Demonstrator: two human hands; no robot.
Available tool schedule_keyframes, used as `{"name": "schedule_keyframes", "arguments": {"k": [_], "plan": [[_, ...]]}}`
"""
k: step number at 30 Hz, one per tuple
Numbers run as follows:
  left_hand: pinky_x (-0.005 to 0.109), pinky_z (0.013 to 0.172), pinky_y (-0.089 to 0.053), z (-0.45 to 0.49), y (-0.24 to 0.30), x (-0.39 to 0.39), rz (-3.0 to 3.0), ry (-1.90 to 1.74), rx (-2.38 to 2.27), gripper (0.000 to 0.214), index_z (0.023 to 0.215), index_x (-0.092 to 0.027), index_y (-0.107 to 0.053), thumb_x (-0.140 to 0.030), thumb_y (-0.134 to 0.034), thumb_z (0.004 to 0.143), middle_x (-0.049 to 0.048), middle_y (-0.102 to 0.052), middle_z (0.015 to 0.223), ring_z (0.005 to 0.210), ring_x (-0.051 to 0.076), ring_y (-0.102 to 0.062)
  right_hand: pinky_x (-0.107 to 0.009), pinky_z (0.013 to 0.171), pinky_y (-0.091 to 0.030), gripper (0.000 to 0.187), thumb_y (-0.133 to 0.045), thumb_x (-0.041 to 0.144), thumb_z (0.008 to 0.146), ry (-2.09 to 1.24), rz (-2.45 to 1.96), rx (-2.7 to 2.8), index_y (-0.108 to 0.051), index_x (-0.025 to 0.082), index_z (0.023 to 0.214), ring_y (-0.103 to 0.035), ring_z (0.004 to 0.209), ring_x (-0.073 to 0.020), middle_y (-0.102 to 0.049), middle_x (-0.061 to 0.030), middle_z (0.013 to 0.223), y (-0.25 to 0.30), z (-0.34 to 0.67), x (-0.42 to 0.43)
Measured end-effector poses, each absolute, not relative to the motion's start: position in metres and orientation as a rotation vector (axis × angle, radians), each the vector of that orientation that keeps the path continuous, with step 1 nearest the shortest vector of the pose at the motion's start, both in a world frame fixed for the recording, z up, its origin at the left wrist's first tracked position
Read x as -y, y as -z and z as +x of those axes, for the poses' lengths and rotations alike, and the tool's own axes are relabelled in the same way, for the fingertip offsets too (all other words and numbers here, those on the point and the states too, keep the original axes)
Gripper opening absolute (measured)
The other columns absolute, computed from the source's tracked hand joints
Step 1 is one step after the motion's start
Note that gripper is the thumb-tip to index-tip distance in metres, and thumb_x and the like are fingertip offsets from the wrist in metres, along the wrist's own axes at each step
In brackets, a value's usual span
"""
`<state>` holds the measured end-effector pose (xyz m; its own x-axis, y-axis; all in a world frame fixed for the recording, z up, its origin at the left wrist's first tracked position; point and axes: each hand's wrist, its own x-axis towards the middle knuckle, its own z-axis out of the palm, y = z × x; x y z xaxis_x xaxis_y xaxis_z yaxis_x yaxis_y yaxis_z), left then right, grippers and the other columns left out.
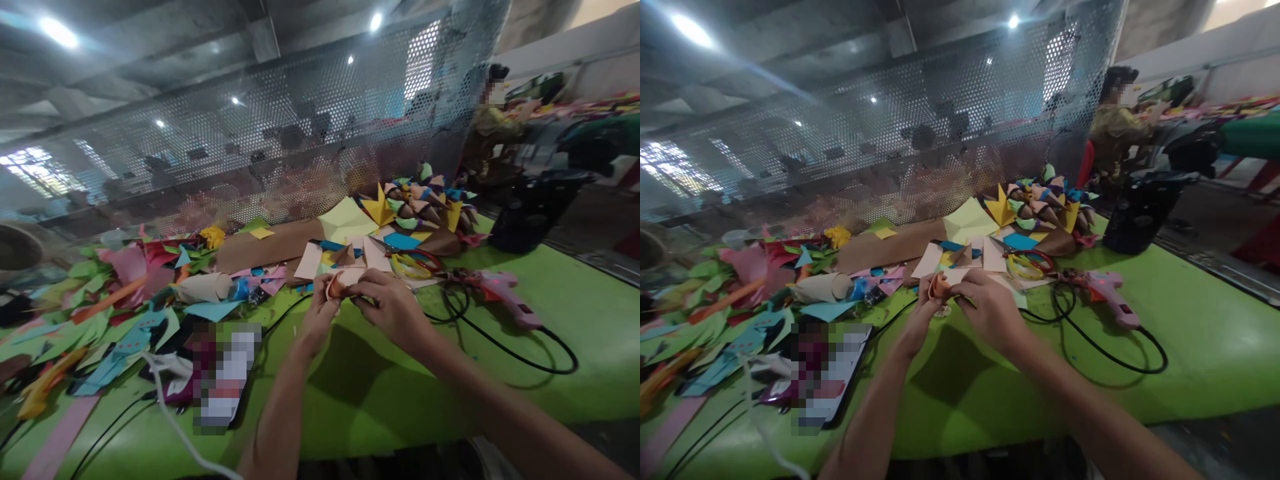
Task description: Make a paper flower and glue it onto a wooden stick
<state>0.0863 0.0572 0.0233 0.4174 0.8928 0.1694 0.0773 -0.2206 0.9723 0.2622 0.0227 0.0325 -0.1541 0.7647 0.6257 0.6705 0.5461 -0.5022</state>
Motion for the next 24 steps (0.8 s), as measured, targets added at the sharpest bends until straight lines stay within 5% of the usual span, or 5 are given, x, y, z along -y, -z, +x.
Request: {"name": "schedule_keyframes", "arguments": {"k": [16,24], "plan": [[0.032,0.084,-0.043,0.0855,-0.0274,-0.0546,1.623,-0.964,-0.876,0.037,0.123,-0.027,-0.045,-0.026,-0.047,0.086,0.0019,-0.055,0.111,0.097,0.019,-0.052,-0.029,0.078,-0.049,0.022,-0.065,0.008,0.083,-0.267,-1.148,1.851,-0.074,0.022,0.096,-0.066,0.091,-0.0202,-0.068,-0.0053,0.096,-0.036,0.2621,-0.0225],[0.032,0.086,-0.043,0.0862,-0.0268,-0.0545,1.599,-0.976,-0.886,0.034,0.121,-0.026,-0.048,-0.028,-0.049,0.086,0.0026,-0.056,0.113,0.102,0.02,-0.052,-0.03,0.076,-0.047,0.019,-0.06,0.012,0.087,-0.077,-1.243,1.917,-0.073,0.022,0.096,-0.065,0.09,-0.0212,-0.069,-0.0063,0.096,-0.0328,0.2626,-0.0228]]}}
